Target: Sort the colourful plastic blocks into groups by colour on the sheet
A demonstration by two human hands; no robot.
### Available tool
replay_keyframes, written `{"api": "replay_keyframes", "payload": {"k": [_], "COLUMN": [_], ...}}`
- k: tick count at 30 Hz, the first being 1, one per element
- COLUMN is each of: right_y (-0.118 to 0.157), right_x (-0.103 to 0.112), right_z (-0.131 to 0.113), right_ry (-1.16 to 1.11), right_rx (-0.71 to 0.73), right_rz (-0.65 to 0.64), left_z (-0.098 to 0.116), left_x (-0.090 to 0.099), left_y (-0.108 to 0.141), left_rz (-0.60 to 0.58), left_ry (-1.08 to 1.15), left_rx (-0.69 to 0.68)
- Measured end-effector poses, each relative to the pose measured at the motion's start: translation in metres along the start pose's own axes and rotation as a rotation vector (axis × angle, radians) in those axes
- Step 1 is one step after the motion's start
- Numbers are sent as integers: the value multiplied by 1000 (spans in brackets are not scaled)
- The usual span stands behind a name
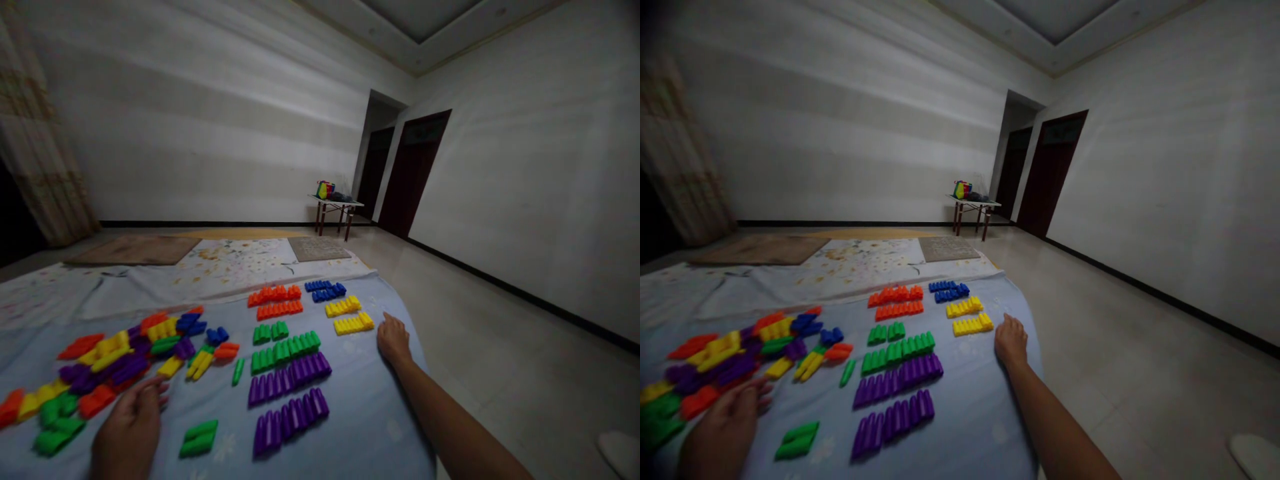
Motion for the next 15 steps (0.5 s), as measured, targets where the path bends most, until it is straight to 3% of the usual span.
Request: {"api": "replay_keyframes", "payload": {"k": [4,7,12,15], "right_y": [2,6,19,30], "right_x": [13,22,38,47], "right_z": [-7,-28,-94,-144], "right_ry": [-51,-141,-350,-461], "right_rx": [40,129,351,475], "right_rz": [104,168,202,158], "left_z": [3,7,14,16], "left_x": [-2,-1,1,2], "left_y": [5,8,12,13], "left_rz": [-49,-35,-33,-32], "left_ry": [58,78,100,102], "left_rx": [61,70,71,63]}}
Point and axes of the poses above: each hand's wrist, its own y-axis away from the middle knuckle, its own x-axis out of the back of the hand, z = x × y, the point moved 9 cm from there along -y, towards the middle knuckle, and after that the axes turned 3 degrees about z, right-handed, at the moved point
